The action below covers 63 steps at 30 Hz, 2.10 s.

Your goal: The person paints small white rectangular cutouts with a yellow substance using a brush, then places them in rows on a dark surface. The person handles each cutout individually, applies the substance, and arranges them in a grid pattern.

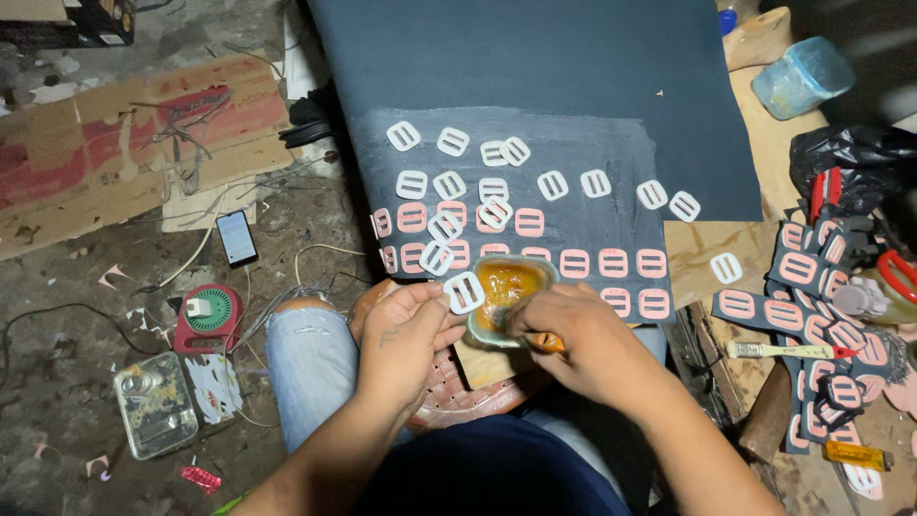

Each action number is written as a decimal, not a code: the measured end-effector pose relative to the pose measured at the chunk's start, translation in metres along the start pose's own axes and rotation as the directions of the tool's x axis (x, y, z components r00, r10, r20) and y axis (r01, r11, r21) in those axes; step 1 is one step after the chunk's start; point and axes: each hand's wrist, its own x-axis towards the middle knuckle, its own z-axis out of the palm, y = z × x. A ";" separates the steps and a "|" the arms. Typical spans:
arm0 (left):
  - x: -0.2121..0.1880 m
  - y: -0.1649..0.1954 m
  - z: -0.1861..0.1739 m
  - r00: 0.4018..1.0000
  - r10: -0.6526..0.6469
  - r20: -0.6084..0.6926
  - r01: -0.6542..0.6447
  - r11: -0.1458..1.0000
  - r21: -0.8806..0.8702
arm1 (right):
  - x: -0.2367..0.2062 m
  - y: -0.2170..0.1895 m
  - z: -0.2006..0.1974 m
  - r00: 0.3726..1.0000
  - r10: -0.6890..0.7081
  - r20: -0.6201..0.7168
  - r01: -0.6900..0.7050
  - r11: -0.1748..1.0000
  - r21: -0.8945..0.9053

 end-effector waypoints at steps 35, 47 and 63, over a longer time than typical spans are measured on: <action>0.002 -0.006 0.006 0.992 0.089 0.093 -0.093 0.995 0.037 | -0.047 0.007 0.017 0.872 0.380 -0.309 -0.079 0.731 0.678; -0.014 -0.009 0.020 0.962 0.158 0.224 -0.191 0.973 0.131 | -0.034 0.000 0.018 0.872 0.349 -0.344 -0.029 0.737 0.675; -0.009 0.003 0.024 0.984 0.153 0.090 -0.161 0.984 0.078 | -0.039 -0.014 0.011 0.903 0.301 -0.308 -0.116 0.859 0.498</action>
